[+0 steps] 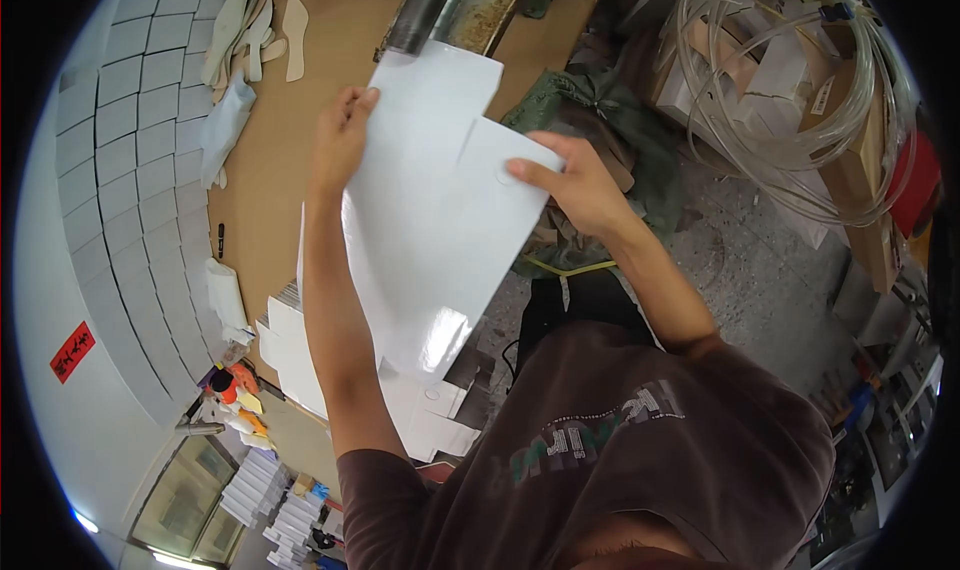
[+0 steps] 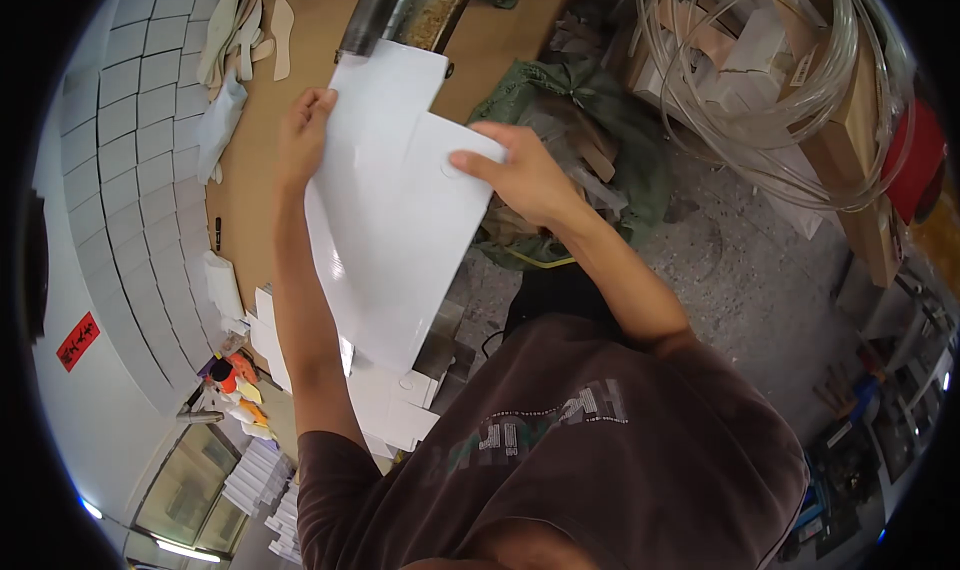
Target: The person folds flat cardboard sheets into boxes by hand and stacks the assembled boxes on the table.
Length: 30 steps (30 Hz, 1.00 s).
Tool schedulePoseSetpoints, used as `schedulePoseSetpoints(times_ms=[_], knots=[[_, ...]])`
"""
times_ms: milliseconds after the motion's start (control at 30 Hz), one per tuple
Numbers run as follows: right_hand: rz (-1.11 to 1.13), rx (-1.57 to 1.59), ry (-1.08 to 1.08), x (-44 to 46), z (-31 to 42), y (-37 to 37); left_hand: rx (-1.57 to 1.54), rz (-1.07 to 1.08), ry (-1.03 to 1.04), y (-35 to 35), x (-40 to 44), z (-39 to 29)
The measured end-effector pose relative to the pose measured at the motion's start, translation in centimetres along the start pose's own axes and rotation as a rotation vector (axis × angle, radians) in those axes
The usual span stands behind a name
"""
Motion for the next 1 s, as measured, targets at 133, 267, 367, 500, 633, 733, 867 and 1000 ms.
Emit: schedulePoseSetpoints(times_ms=[133, 267, 367, 500, 633, 733, 867, 1000], knots=[[-0.048, 0.321, 0.034, 4.0, 0.1, 2.9, 0.254, -0.050, 0.003, -3.7, 2.4, 0.0], [-0.012, 0.312, 0.008, 6.4, 1.3, 5.0, 0.288, 0.030, -0.093, -7.9, 5.7, 4.0], [0.068, 0.204, -0.035, 4.7, 3.0, 5.6, 0.650, 0.132, -0.165, -9.9, 2.7, 2.1], [0.107, 0.175, -0.028, -2.2, 1.7, 5.5, 0.986, 0.178, 0.313, -5.1, -7.6, -2.2], [-0.034, 0.430, 0.020, -5.2, 1.7, 2.5, 0.708, 0.354, 0.551, -0.8, -13.2, -9.6], [-0.022, 0.277, 0.039, -6.0, 3.2, 0.7, 0.207, 0.521, 0.385, 1.2, -14.0, -9.7], [-0.081, 0.470, -0.056, -5.4, 2.8, 0.3, 0.132, 0.511, 0.176, 3.9, -11.8, -8.5], [-0.018, 0.295, 0.147, -5.3, 0.8, 2.8, 0.009, 0.530, 0.005, 4.4, -6.5, -7.0]])
Point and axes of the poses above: each hand's wrist, its own x-axis towards the middle knuckle, its own y-axis out of the palm, z = x × y, the point moved 4 cm from there along x, towards the middle knuckle, and after that the axes turned 4 degrees about -z, right-handed, at the moved point
